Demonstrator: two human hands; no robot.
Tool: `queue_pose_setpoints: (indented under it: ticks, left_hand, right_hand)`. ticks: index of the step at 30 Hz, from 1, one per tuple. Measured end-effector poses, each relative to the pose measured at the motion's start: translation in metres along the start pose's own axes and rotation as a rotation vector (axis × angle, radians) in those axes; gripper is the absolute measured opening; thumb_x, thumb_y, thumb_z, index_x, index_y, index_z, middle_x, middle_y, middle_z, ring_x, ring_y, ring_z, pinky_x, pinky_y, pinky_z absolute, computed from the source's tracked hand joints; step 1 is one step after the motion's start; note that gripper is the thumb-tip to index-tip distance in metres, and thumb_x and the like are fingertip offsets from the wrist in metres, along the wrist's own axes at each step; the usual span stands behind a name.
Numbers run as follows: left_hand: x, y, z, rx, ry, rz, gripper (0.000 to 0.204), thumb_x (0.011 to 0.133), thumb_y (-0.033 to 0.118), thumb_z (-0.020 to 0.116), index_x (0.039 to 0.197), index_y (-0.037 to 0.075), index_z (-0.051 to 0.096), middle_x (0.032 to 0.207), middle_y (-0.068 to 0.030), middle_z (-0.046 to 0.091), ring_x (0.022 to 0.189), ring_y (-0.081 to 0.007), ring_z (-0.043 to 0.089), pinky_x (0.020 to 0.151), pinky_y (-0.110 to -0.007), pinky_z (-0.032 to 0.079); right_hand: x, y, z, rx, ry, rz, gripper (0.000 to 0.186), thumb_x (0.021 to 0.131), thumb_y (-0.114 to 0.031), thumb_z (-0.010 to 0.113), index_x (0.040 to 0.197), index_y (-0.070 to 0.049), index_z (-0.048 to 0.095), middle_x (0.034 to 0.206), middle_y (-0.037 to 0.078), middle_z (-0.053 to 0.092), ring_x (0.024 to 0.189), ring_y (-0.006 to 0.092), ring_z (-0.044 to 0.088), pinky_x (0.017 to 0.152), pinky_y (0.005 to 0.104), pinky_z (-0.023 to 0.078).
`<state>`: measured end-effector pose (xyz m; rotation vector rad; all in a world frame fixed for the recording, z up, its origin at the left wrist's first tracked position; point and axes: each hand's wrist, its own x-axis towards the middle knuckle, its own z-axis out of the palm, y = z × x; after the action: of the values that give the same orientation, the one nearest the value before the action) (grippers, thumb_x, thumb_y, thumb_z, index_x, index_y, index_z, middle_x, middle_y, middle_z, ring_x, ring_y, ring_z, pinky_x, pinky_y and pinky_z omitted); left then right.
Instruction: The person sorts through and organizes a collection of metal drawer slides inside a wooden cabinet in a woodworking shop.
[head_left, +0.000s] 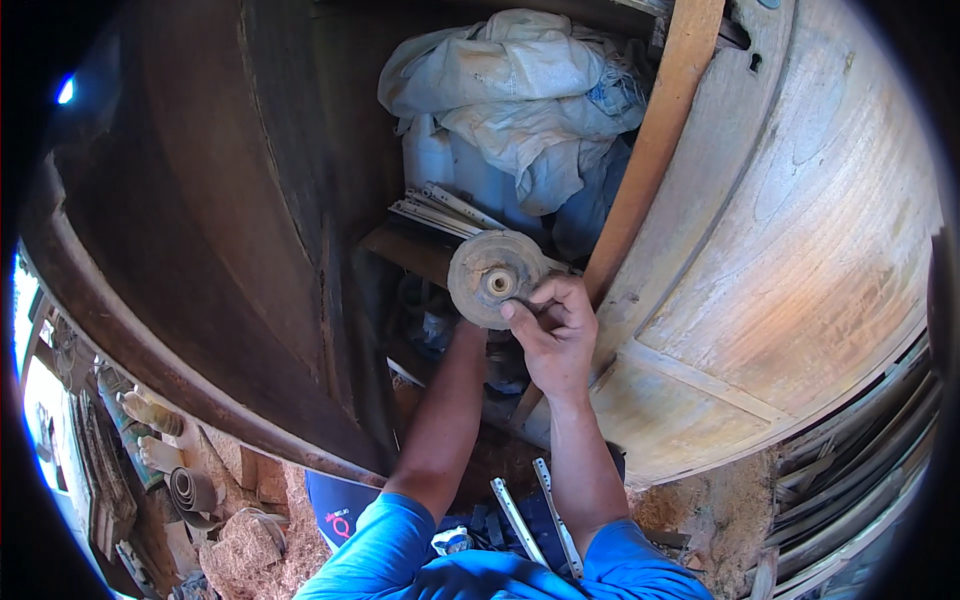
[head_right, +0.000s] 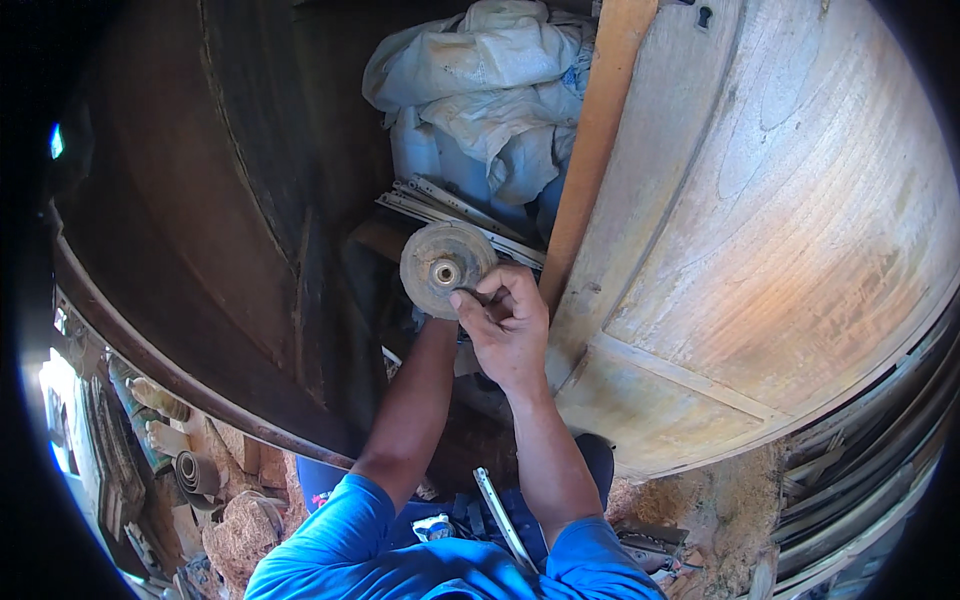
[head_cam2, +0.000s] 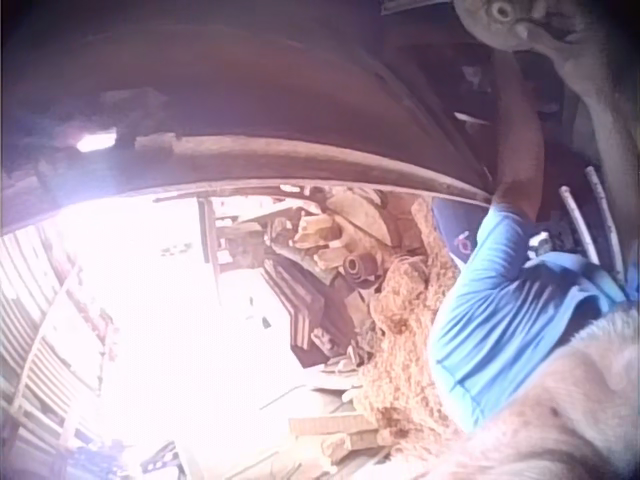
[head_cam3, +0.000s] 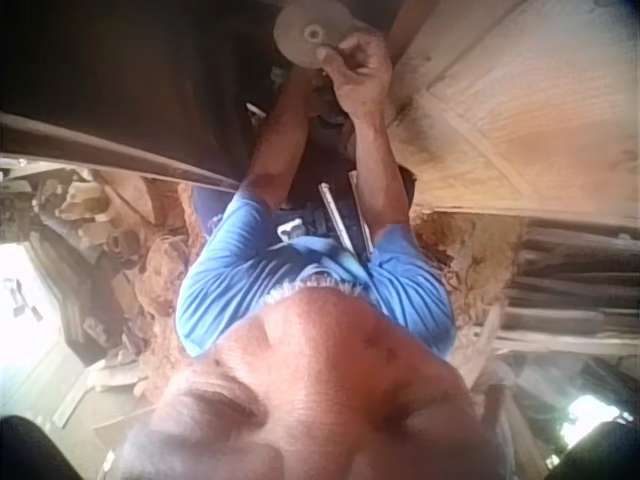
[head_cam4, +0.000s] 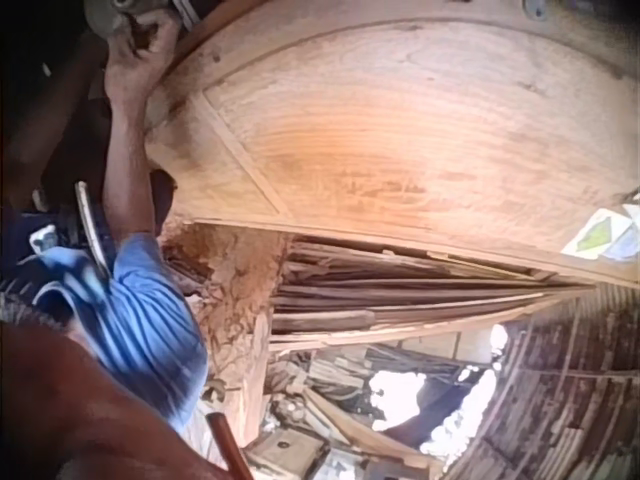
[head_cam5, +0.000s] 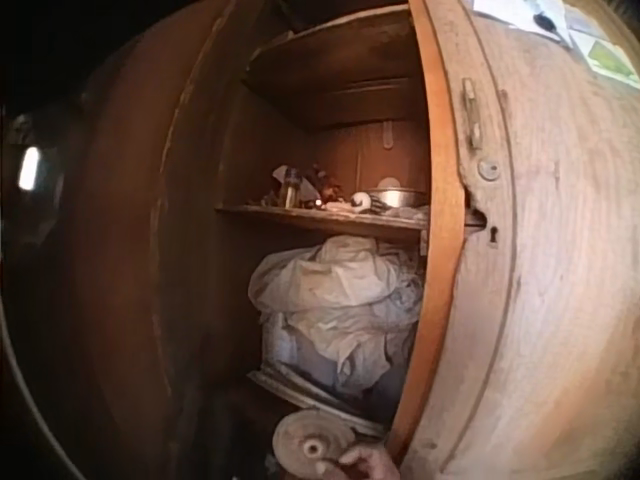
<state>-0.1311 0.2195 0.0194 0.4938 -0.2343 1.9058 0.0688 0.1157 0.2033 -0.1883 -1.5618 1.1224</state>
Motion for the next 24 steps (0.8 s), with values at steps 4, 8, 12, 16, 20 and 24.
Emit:
queue_pose_setpoints:
  ticks: [4, 8, 12, 16, 20, 24]
  left_hand:
    - [-0.004, -0.010, 0.004, 0.033, -0.043, 0.065, 0.058, 0.090, 0.050, 0.058, 0.132, 0.011, 0.051, 0.130, -0.0145, 0.055, 0.118, -0.0306, 0.055, 0.098, -0.051, 0.047]
    - [-0.002, -0.026, 0.023, 0.012, -0.062, 0.034, 0.052, 0.092, 0.044, 0.057, 0.130, 0.009, 0.052, 0.127, -0.0151, 0.057, 0.115, -0.0299, 0.057, 0.095, -0.048, 0.049]
    - [-0.006, -0.027, -0.007, 0.026, 0.041, 0.086, 0.046, 0.093, 0.038, 0.056, 0.128, 0.007, 0.053, 0.124, -0.0157, 0.059, 0.112, -0.0291, 0.058, 0.093, -0.044, 0.050]
    - [-0.008, 0.004, -0.064, 0.150, 0.263, 0.207, 0.041, 0.095, 0.033, 0.055, 0.125, 0.005, 0.053, 0.121, -0.0162, 0.060, 0.108, -0.0283, 0.060, 0.091, -0.041, 0.051]
    - [-0.001, 0.013, -0.085, 0.590, 0.390, 0.298, 0.034, 0.094, 0.026, 0.057, 0.118, 0.002, 0.056, 0.115, -0.0168, 0.062, 0.102, -0.0262, 0.062, 0.086, -0.038, 0.052]
    - [-0.005, 0.021, -0.080, 1.316, 0.402, 0.446, 0.029, 0.088, 0.018, 0.065, 0.108, -0.002, 0.059, 0.104, -0.0163, 0.064, 0.094, -0.0220, 0.062, 0.081, -0.035, 0.050]
  right_hand:
    - [-0.002, -0.018, 0.004, 0.093, 0.052, -0.028, 0.033, 0.083, 0.005, 0.072, 0.104, -0.004, 0.049, 0.093, 0.005, 0.058, 0.082, 0.0068, 0.059, 0.067, 0.0196, 0.047]
    - [-0.001, -0.016, 0.002, 0.195, 0.114, -0.109, 0.045, 0.085, 0.006, 0.069, 0.124, 0.001, 0.048, 0.109, 0.014, 0.064, 0.099, 0.0156, 0.063, 0.082, 0.0270, 0.053]
    - [-0.005, -0.013, -0.008, 0.136, 0.029, -0.053, 0.054, 0.085, 0.007, 0.068, 0.133, 0.003, 0.044, 0.112, 0.015, 0.063, 0.102, 0.0170, 0.063, 0.089, 0.0290, 0.051]
    - [-0.006, -0.015, 0.000, 0.138, 0.022, -0.062, 0.053, 0.086, 0.007, 0.067, 0.134, 0.003, 0.045, 0.112, 0.014, 0.063, 0.100, 0.0154, 0.063, 0.085, 0.0274, 0.052]
    - [-0.008, -0.010, -0.009, 0.045, 0.094, -0.020, 0.047, 0.086, 0.003, 0.070, 0.130, 0.001, 0.053, 0.111, 0.010, 0.063, 0.099, 0.0122, 0.062, 0.079, 0.0238, 0.052]
    - [-0.016, -0.004, -0.016, -0.103, 0.118, 0.083, 0.043, 0.086, -0.001, 0.072, 0.127, -0.001, 0.058, 0.110, 0.006, 0.063, 0.094, 0.0077, 0.060, 0.073, 0.0206, 0.050]
